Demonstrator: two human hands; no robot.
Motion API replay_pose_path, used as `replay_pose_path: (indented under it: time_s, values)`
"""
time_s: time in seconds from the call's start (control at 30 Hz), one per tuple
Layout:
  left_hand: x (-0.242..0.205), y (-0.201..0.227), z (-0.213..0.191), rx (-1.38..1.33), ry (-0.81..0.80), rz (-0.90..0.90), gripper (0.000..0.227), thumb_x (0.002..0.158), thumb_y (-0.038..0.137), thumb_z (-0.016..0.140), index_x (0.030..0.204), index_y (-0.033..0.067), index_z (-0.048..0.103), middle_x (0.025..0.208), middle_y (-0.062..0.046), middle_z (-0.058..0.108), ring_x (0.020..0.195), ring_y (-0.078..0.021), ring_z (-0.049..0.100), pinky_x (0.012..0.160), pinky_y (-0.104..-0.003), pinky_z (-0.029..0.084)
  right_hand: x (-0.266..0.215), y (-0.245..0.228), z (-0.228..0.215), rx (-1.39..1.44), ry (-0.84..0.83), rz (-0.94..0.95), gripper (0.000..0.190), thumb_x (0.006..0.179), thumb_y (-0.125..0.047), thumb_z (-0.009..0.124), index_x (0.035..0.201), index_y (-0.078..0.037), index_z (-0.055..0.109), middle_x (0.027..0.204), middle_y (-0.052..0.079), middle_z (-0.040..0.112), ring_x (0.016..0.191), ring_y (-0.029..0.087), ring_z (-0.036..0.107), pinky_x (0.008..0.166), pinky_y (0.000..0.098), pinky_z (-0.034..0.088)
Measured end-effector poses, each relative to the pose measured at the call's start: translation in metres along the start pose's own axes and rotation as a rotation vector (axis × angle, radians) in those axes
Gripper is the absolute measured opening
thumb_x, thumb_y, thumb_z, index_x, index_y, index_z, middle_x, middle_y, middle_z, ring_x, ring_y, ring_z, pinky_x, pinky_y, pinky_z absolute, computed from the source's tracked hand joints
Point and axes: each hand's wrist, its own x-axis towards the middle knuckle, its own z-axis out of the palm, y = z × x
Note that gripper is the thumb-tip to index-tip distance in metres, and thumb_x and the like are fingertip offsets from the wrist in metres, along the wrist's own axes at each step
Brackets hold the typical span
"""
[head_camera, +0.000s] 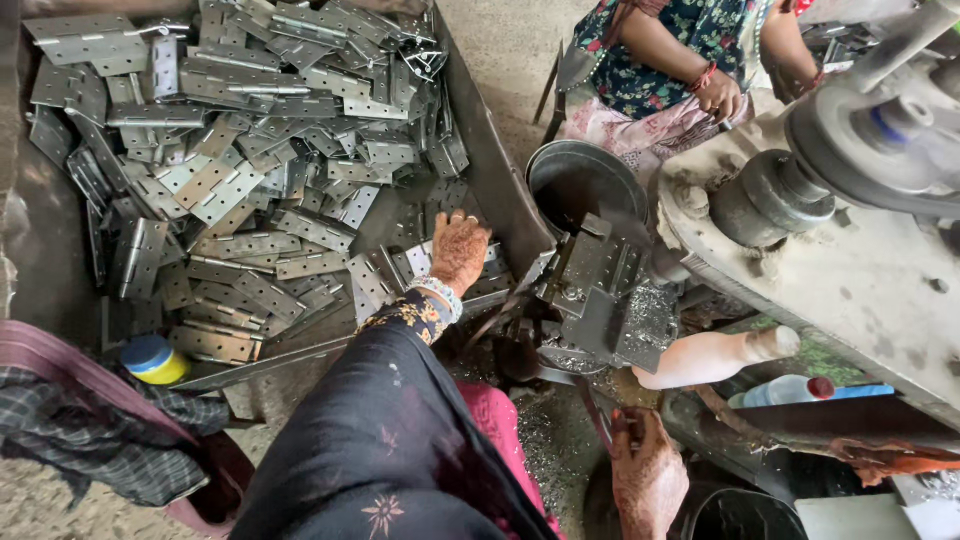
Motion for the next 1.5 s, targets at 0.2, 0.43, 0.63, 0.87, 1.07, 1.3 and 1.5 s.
replay_pose_path:
  time_s: [0.2,0.43,0.63,0.87,1.07,1.3,1.5]
  values:
    - [-0.018,-0.011,-0.045,-0.094,0.079,-0.073,0.026,0.09,0.013,0.066,0.115,0.0073,0.069,0.11,-0.014,0.068,0.112,-0.0306,0.061,0.096,-0.051,0.048,0.001,-0.001,-0.003,-0.011,0.004,-0.038,0.031,0.093,-0.044,0.063,0.111,-0.02,0.072,0.099,0.012,0.076,0.09,0.038,0.072,0.075,0.0488,0.055]
    - [-0.05,-0.038,-0.019,0.054,0.313,0.009,0.03,0.074,0.018,0.07,0.102,0.0077,0.069,0.112,-0.011,0.069,0.114,-0.0316,0.061,0.1,-0.056,0.044,-0.002,0.001,0.004,0.061,-0.004,-0.038,0.031,0.094,-0.045,0.063,0.106,-0.018,0.072,0.098,0.01,0.076,0.089,0.036,0.073,0.075,0.0496,0.055]
    - [-0.023,-0.014,-0.022,-0.181,0.219,-0.147,0.02,0.082,0.016,0.074,0.097,0.0054,0.068,0.1,-0.015,0.071,0.104,-0.034,0.066,0.1,-0.052,0.047,-0.002,0.007,-0.006,0.133,0.049,-0.109,0.031,0.092,-0.044,0.063,0.104,-0.017,0.071,0.098,0.011,0.076,0.088,0.037,0.073,0.074,0.0486,0.055]
    - [-0.069,0.019,-0.1,-0.739,-0.216,-0.196,0.022,0.081,0.015,0.077,0.097,0.0027,0.07,0.083,-0.017,0.073,0.074,-0.0318,0.075,0.069,-0.041,0.057,-0.005,-0.001,-0.003,0.117,0.0,-0.022,0.027,0.097,-0.042,0.064,0.104,-0.017,0.071,0.1,0.009,0.076,0.092,0.034,0.073,0.078,0.0474,0.055]
    - [-0.114,0.164,-0.063,-0.218,-0.037,0.54,0.018,0.097,0.007,0.065,0.112,-0.002,0.072,0.149,-0.021,0.061,0.092,-0.0261,0.068,0.075,-0.039,0.059,-0.014,0.004,-0.005,0.201,0.044,-0.083,0.027,0.091,-0.039,0.067,0.104,-0.016,0.07,0.099,0.011,0.075,0.091,0.034,0.073,0.076,0.0464,0.055]
    - [-0.114,0.202,-0.018,-0.211,-0.043,0.319,0.042,0.095,0.021,0.062,0.127,-0.0069,0.066,0.143,-0.022,0.058,0.126,-0.0314,0.055,0.109,-0.053,0.038,0.001,0.017,0.007,0.076,-0.209,-0.009,0.043,0.091,-0.051,0.064,0.123,-0.023,0.061,0.103,0.016,0.075,0.102,0.04,0.07,0.085,0.0528,0.053]
    - [-0.077,0.196,-0.021,-0.035,-0.04,0.287,0.04,0.091,0.025,0.058,0.12,-0.0018,0.069,0.146,-0.018,0.054,0.141,-0.0338,0.045,0.121,-0.057,0.018,0.002,0.046,0.048,0.138,-0.275,-0.015,0.046,0.089,-0.053,0.063,0.12,-0.019,0.062,0.1,0.02,0.074,0.099,0.044,0.069,0.082,0.0551,0.053]
